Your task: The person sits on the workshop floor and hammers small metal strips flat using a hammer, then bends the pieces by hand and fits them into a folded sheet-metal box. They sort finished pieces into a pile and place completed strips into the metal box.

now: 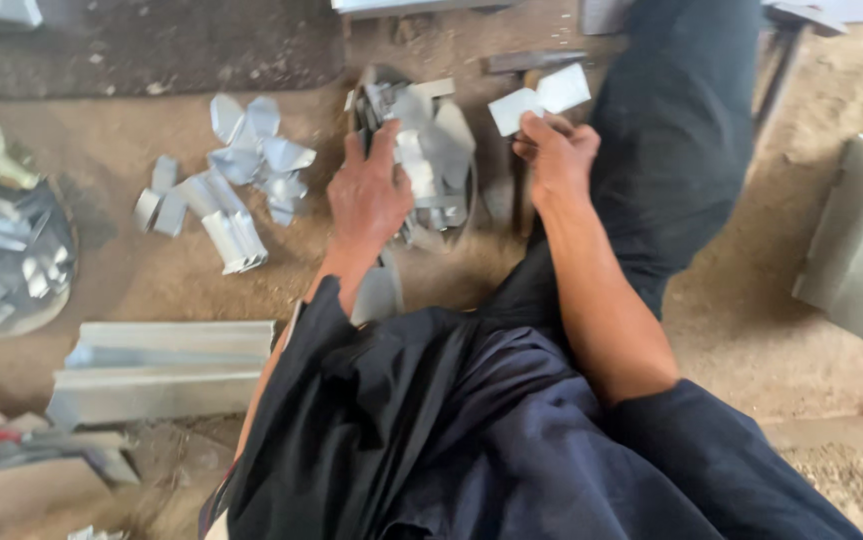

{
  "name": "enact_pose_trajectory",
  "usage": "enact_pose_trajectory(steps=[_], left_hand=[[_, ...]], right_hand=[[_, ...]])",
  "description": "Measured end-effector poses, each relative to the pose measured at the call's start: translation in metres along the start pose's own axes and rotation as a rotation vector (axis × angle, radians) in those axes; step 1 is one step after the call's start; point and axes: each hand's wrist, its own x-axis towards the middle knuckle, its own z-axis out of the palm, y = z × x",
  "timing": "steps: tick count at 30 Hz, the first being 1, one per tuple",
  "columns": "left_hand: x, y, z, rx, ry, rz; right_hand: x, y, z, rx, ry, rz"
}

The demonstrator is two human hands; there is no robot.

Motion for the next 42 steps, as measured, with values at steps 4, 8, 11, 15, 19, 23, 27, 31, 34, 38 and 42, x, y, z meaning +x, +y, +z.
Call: enact_pose_trajectory(steps=[4, 8, 11, 15, 19, 23, 27, 31, 34, 38, 42], left_hand=[[0.0, 0.006, -0.003, -0.017, -0.035, -0.02], [0.001, 0.009, -0.007, -0.034, -0.042, -0.023], [0.001, 0.01, -0.008, -0.043, -0.046, -0.021], [0.001, 0.008, -0.007, -0.042, -0.054, -0.022], [0.0, 0.007, -0.005, -0.04, -0.022, 0.004], [0.0, 0.005, -0.004, -0.024, -0.055, -0.03], [-0.001, 0.003, -0.003, -0.043, -0.039, -0.017], [-0.004, -0.002, -0.003, -0.043, -0.017, -0.002], [-0.005, -0.006, -0.002, -0.063, -0.029, -0.006], [-0.004, -0.008, -0.002, -0.049, -0.045, -0.022], [-0.003, -0.006, -0.002, -0.05, -0.046, -0.022]], right_hand=[[0.034, 0.006, 0.007, 0.048, 0.084, 0.05], [0.05, 0.014, 0.017, 0.073, 0.17, 0.14], [0.053, 0.017, 0.02, 0.059, 0.133, 0.135], [0.057, 0.017, 0.017, 0.099, 0.151, 0.132], [0.062, 0.019, 0.012, 0.08, 0.154, 0.148], [0.066, 0.019, 0.013, 0.071, 0.122, 0.146], [0.048, 0.006, 0.02, 0.058, 0.149, 0.059], [-0.008, -0.01, 0.016, -0.317, -0.293, -0.237], [-0.048, -0.01, 0.02, -0.561, -0.496, -0.221], [-0.078, -0.001, 0.03, -0.789, -0.657, -0.357], [-0.081, -0.001, 0.034, -0.987, -0.607, -0.543]])
